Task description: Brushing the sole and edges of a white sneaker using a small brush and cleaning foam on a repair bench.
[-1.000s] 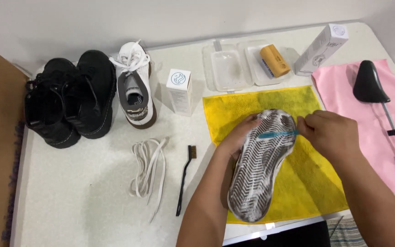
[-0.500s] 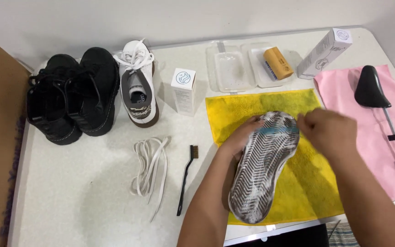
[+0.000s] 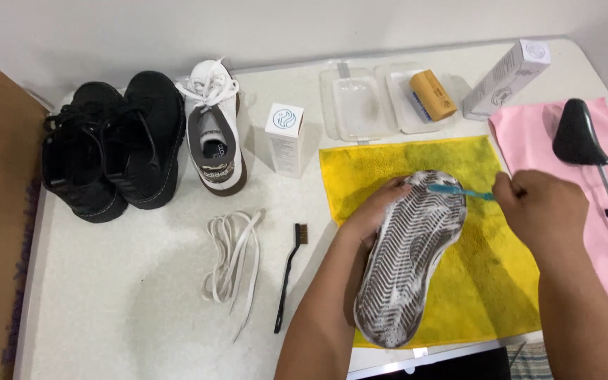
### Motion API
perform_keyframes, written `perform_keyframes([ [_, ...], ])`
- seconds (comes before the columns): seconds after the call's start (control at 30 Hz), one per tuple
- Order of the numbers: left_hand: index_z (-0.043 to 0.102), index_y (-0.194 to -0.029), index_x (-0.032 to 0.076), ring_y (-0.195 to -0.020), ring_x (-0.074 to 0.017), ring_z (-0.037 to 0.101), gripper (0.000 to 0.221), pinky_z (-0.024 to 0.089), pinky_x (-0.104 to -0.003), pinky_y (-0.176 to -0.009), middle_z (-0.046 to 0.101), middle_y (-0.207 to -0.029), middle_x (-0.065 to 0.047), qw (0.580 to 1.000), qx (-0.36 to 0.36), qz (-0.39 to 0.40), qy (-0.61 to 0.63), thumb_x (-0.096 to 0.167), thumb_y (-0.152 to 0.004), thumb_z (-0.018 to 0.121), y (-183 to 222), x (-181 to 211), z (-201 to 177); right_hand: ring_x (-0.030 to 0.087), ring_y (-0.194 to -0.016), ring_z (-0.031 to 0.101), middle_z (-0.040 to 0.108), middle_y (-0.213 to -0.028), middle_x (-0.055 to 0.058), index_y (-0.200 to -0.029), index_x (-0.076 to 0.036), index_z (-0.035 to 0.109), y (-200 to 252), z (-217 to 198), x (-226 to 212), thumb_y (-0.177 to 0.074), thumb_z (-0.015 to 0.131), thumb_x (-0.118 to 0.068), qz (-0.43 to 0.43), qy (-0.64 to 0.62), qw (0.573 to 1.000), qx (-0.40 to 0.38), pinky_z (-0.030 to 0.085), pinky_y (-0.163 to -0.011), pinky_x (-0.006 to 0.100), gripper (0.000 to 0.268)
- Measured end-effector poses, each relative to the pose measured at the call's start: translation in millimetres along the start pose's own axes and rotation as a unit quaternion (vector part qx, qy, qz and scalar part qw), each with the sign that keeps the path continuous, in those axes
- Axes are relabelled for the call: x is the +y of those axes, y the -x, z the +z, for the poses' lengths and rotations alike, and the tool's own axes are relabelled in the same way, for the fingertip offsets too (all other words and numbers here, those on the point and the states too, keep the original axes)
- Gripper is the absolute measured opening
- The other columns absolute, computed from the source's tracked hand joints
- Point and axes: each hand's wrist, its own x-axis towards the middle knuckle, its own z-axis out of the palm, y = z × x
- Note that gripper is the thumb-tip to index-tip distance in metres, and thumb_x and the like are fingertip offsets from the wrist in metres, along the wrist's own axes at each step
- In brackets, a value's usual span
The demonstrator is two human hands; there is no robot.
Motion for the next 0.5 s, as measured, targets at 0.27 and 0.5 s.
perform_keyframes([
  [0.27,0.051,-0.146,0.007,-0.117,-0.032,0.064,0.061,0.051,-0.041,-0.1,0.063,-0.134,-0.017,0.999,-0.018,0.004,0.026,0.038,-0.094,0.059,-13.8,-9.4,-9.8,0.017,-0.065,0.063,0.06,-0.069,-0.006,-0.073,-0.025,0.065,56.6,-22.5,-38.5,-0.112,0.047,-0.055,0.047,0.086,0.989,-0.114,0.043,-0.06,0.031,0.053],
  [0.5,0.051,-0.146,0.007,-0.117,-0.0314,0.064,0.057,0.05,-0.04,-0.099,0.063,-0.135,-0.016,1.0,-0.005,-0.002,0.02,0.033,-0.096,0.057,-10.7,-5.2,-5.3,0.016,-0.051,0.054,0.054,-0.059,-0.006,-0.059,-0.026,0.054,96.5,10.5,-18.2,-0.098,0.059,-0.056,-0.109,0.007,0.994,0.006,0.037,-0.049,0.036,0.049],
])
